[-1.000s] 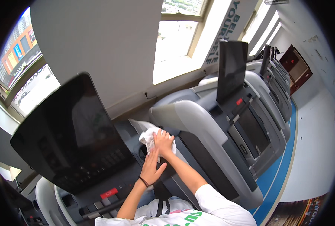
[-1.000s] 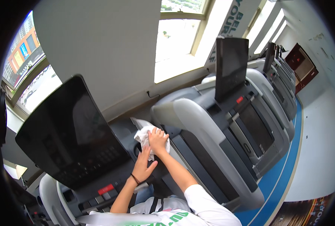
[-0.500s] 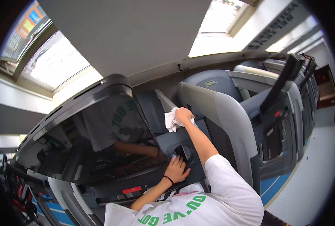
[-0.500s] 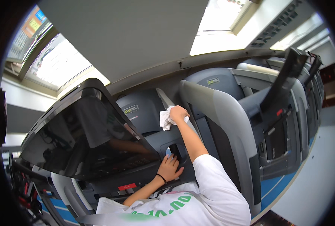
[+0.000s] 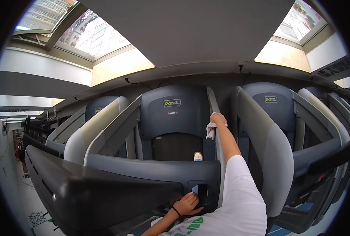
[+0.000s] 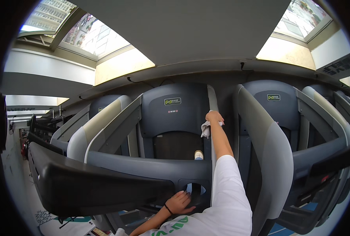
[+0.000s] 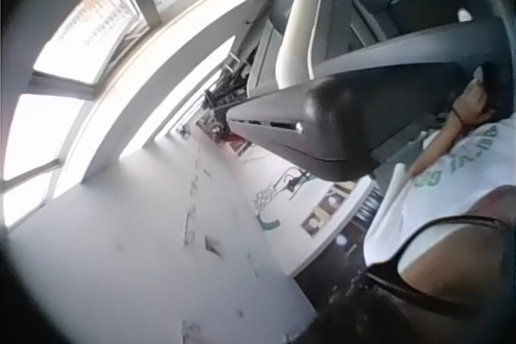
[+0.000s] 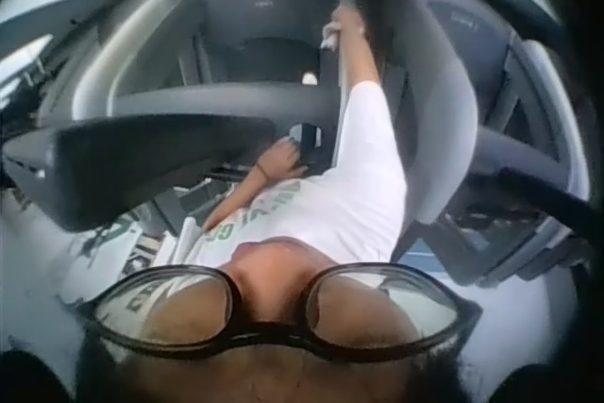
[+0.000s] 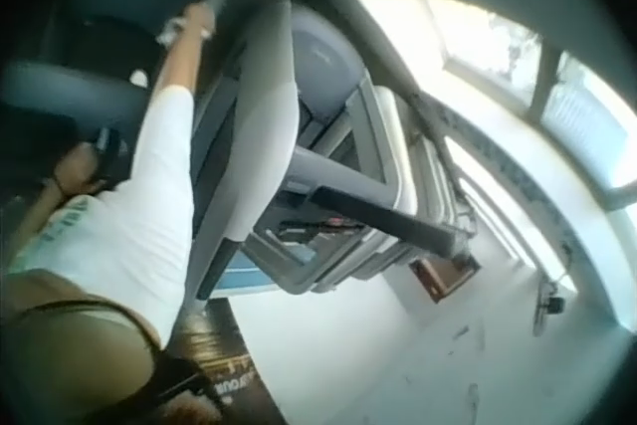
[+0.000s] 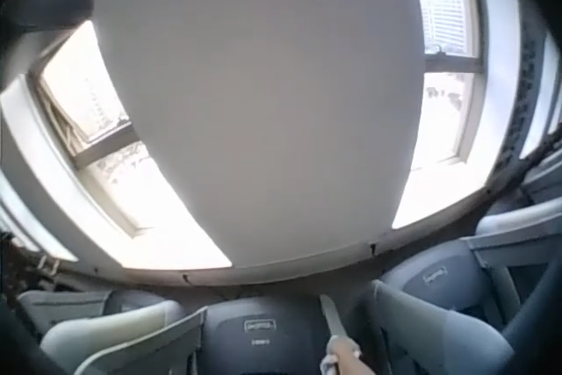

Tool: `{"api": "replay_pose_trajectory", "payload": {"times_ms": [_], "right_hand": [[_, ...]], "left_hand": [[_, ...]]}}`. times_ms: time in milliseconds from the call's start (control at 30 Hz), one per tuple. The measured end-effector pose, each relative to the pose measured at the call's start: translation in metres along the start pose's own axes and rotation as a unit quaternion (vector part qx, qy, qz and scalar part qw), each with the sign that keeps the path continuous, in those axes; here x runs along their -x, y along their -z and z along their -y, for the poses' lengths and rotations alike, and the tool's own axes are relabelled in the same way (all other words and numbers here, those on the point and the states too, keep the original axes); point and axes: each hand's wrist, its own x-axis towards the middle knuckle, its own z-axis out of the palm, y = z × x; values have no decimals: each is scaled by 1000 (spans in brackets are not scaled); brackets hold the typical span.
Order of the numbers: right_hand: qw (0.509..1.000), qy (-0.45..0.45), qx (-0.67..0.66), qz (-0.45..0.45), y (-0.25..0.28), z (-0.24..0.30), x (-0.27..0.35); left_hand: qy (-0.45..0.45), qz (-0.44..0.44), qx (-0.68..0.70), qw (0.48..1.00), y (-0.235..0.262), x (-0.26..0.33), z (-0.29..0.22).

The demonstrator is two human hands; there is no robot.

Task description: Wipe down the surfaces and screens of multiple treadmills in a gym.

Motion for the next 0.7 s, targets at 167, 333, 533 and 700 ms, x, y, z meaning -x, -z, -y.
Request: {"api": "replay_pose_trajectory", "payload": {"times_ms": [167,333,533,700], "right_hand": [[998,30,-14,-51,-3,23,6],[993,52,-81,-65,2,20,-34],[991,83,-91,-42,-4,37,-59],[972,112,-180,-105,-14,-7,-102]], "left_hand": [[26,16,-24,999,1,6,-4],[0,46,-91,995,-3,12,-1],[-51,79,-183,979,-11,38,4],[5,21,-50,998,7,1,-3]]}}
